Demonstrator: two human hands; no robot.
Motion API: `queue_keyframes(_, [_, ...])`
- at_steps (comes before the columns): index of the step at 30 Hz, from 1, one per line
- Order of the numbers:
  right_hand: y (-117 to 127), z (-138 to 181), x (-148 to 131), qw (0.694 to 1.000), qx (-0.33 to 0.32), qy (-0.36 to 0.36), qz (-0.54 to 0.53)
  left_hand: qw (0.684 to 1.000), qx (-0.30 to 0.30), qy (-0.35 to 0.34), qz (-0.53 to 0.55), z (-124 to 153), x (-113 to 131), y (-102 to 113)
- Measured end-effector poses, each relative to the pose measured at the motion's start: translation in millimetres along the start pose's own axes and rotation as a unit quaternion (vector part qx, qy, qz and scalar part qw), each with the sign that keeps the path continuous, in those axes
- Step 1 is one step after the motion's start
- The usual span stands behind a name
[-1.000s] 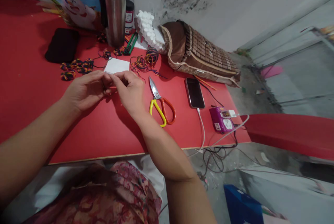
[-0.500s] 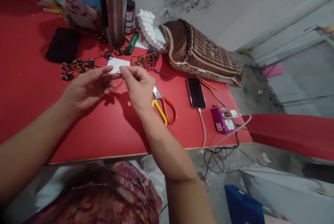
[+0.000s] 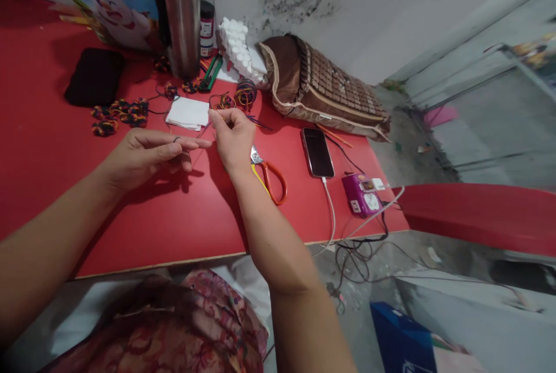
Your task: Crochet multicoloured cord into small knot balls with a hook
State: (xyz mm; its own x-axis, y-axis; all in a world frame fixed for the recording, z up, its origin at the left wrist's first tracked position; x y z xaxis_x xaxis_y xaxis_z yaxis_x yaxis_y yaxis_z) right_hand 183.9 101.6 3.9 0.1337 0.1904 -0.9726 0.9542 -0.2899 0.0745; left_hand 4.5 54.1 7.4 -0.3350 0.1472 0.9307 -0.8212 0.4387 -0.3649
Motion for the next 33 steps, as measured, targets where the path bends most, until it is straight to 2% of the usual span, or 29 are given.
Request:
queue_keyframes(4, [4.7, -2.5, -1.5, 1.000, 0.017, -0.005, -0.020, 1.000, 0.004, -0.004, -0.016, -2.3, -1.6, 1.6])
queue_keyframes(7, [3.2, 1.8, -7.9, 1.000, 0.017, -0.005, -0.026, 0.999, 0.017, 0.023, -0.016, -4.8, -8.0, 3.6])
queue_keyframes(12, [-5.9, 18.3, -26.2, 0.999, 0.001, 0.004, -0.042, 0.995, 0.083, 0.012, 0.047, -10.8, -11.4, 12.7])
queue_keyframes(15, [-20.6, 31.3, -34.5, 0.998, -0.043, 0.020, -0.031, 0.989, 0.122, 0.004, 0.088, -14.4, -14.0, 20.8])
queue_keyframes(17, [-32.3, 40.7, -38.4, 0.996, -0.075, 0.056, 0.000, 0.982, 0.148, -0.004, 0.119, -15.7, -15.1, 26.1])
queue_keyframes(20, [-48.1, 55.6, -45.0, 0.979, -0.106, 0.166, 0.060, 0.970, 0.180, -0.008, 0.161, -15.5, -15.4, 30.9])
queue_keyframes(22, [-55.5, 64.3, -46.3, 0.961, -0.113, 0.231, 0.104, 0.967, 0.182, -0.002, 0.180, -15.3, -15.1, 30.1])
queue_keyframes(25, [-62.3, 72.8, -45.1, 0.935, -0.116, 0.290, 0.171, 0.962, 0.174, -0.006, 0.209, -15.3, -12.8, 29.0])
queue_keyframes(28, [-66.1, 76.3, -42.2, 0.921, -0.127, 0.305, 0.205, 0.958, 0.176, -0.011, 0.226, -15.4, -11.9, 32.0])
queue_keyframes(33, [-67.3, 75.1, -39.2, 0.920, -0.145, 0.283, 0.227, 0.952, 0.201, -0.025, 0.230, -15.3, -9.5, 39.7])
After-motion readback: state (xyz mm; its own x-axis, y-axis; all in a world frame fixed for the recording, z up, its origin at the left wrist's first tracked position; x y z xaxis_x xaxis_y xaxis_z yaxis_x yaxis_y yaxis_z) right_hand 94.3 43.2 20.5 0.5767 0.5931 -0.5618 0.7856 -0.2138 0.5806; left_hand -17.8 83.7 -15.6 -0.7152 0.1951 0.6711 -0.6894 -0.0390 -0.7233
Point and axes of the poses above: each hand's wrist, its own z-axis away from the middle knuckle, its own y-axis out of the back of the hand, x = y × z, the point moved 8 cm from there along -z, towards the middle knuckle, and after that the axes turned 3 degrees about -y, right-handed, at the moved point
